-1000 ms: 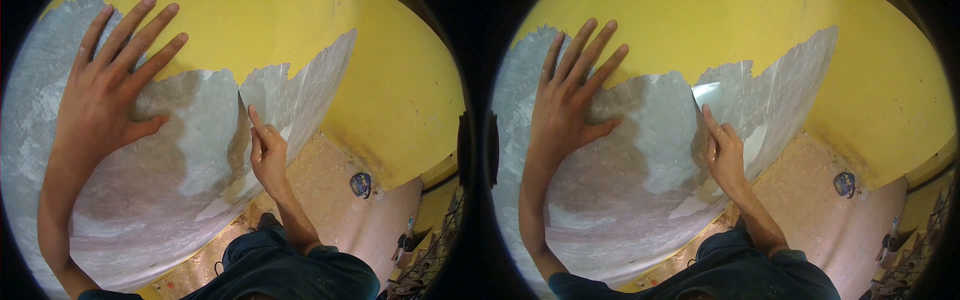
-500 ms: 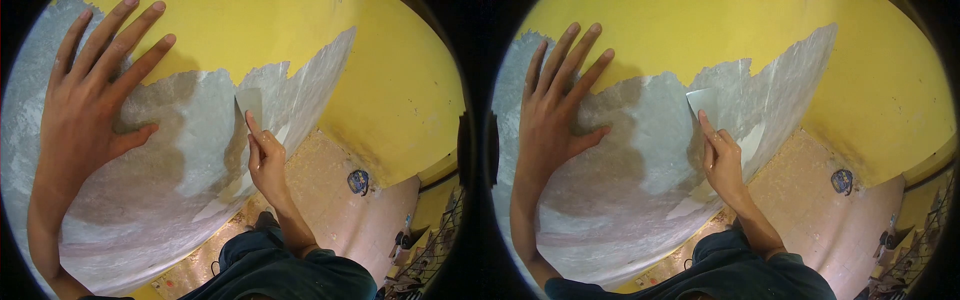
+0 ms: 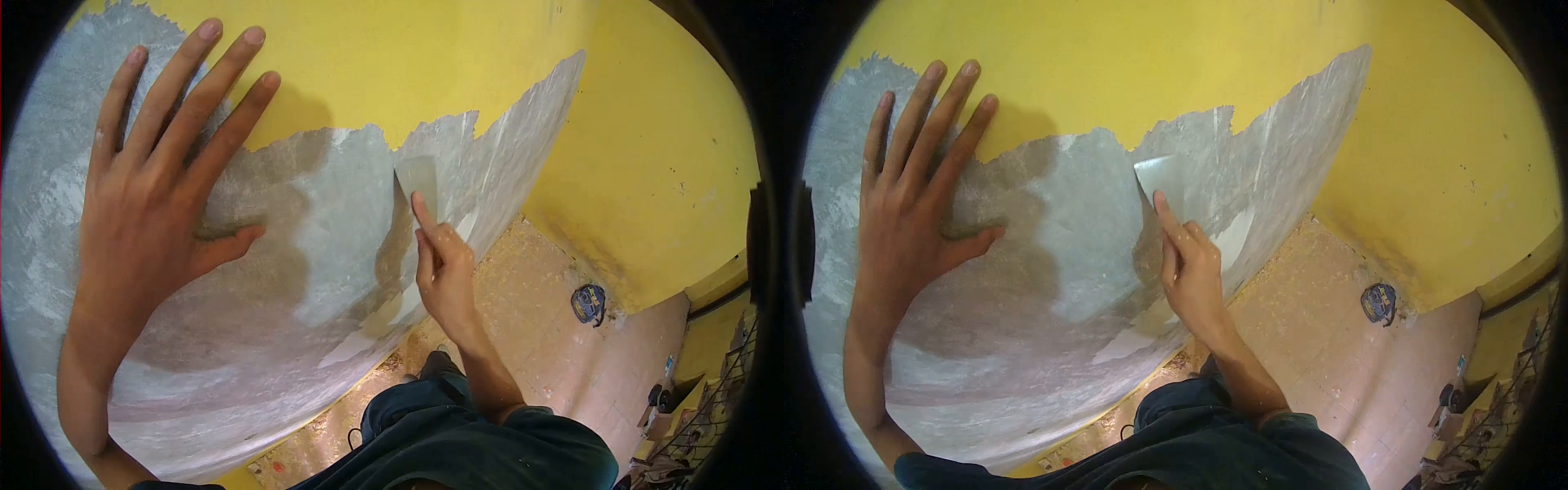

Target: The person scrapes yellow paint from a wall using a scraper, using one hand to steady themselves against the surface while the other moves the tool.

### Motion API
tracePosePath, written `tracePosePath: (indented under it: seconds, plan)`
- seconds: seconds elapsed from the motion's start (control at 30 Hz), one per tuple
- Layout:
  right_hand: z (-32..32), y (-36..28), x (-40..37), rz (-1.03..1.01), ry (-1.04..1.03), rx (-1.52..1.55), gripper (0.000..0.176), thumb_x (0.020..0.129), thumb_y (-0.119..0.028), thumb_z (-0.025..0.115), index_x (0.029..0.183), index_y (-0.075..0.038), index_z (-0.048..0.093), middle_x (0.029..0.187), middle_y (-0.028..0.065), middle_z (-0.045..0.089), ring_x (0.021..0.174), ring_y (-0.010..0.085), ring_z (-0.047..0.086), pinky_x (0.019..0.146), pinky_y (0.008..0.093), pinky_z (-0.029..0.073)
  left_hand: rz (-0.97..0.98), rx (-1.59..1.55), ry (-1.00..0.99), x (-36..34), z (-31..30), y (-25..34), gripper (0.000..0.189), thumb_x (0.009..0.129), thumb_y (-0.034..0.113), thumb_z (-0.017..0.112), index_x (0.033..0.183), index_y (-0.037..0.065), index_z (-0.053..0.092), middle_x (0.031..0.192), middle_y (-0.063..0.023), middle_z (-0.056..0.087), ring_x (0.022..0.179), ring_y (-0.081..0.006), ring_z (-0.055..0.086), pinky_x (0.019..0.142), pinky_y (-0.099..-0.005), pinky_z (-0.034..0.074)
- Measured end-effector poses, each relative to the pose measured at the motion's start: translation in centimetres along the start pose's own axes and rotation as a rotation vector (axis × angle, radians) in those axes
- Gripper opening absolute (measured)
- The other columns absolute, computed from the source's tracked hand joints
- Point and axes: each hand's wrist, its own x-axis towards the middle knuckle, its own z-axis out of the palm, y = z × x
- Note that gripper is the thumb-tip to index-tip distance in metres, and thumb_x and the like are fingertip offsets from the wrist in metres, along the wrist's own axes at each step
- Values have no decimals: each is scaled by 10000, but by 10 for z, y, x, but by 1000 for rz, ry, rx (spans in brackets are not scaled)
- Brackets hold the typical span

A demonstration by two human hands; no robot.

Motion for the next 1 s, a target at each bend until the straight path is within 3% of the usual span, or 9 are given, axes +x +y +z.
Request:
tracePosePath:
  seconds: [0.23, 0.3, 0.4, 0.63, 0.7, 1.0]
  plan:
    - [-2, -2, 14, -6, 25, 26, 659, 925, 103, 611, 1525, -168, 574, 731, 154, 503, 628, 274, 518, 624, 369, 458, -5, 1, -28, -1, -1, 2, 1295, 412, 532, 976, 1581, 314, 462, 1703, 11, 353, 1592, -246, 278, 1336, -525, 188]
    - [1, 0, 3, -27, 29, 12, 555, 987, 78, 600, 1498, -139, 600, 704, 90, 457, 632, 171, 416, 599, 320, 398, -12, -6, -25, -2, -1, 2, 1290, 413, 526, 974, 1579, 315, 465, 1702, 8, 354, 1592, -248, 276, 1336, -526, 186]
    - [3, 6, 6, -28, 46, 34, 556, 987, 80, 598, 1499, -137, 599, 706, 83, 452, 634, 163, 415, 596, 311, 391, -9, -12, -39, -3, 0, 1, 1305, 390, 523, 967, 1578, 316, 467, 1701, 2, 356, 1593, -252, 273, 1335, -528, 188]
    - [-2, 8, 8, -12, -2, 57, 549, 994, 79, 584, 1503, -125, 593, 720, 79, 432, 634, 157, 399, 589, 302, 367, -32, -51, -87, -8, -3, 1, 1319, 352, 494, 965, 1566, 320, 482, 1702, -5, 355, 1592, -255, 275, 1335, -529, 187]
    - [-5, 5, 15, -23, 4, 24, 646, 937, 115, 592, 1529, -144, 568, 734, 136, 483, 625, 210, 468, 604, 341, 427, -42, -76, -103, -8, -3, 2, 1319, 348, 495, 964, 1565, 321, 484, 1702, -6, 356, 1592, -254, 275, 1335, -529, 186]
    - [-15, -1, 30, -44, -17, -7, 604, 964, 97, 594, 1516, -148, 581, 716, 121, 470, 616, 199, 452, 594, 335, 422, -70, -41, -28, -8, -1, -9, 1350, 349, 530, 962, 1584, 338, 454, 1707, 6, 348, 1590, -240, 285, 1336, -517, 186]
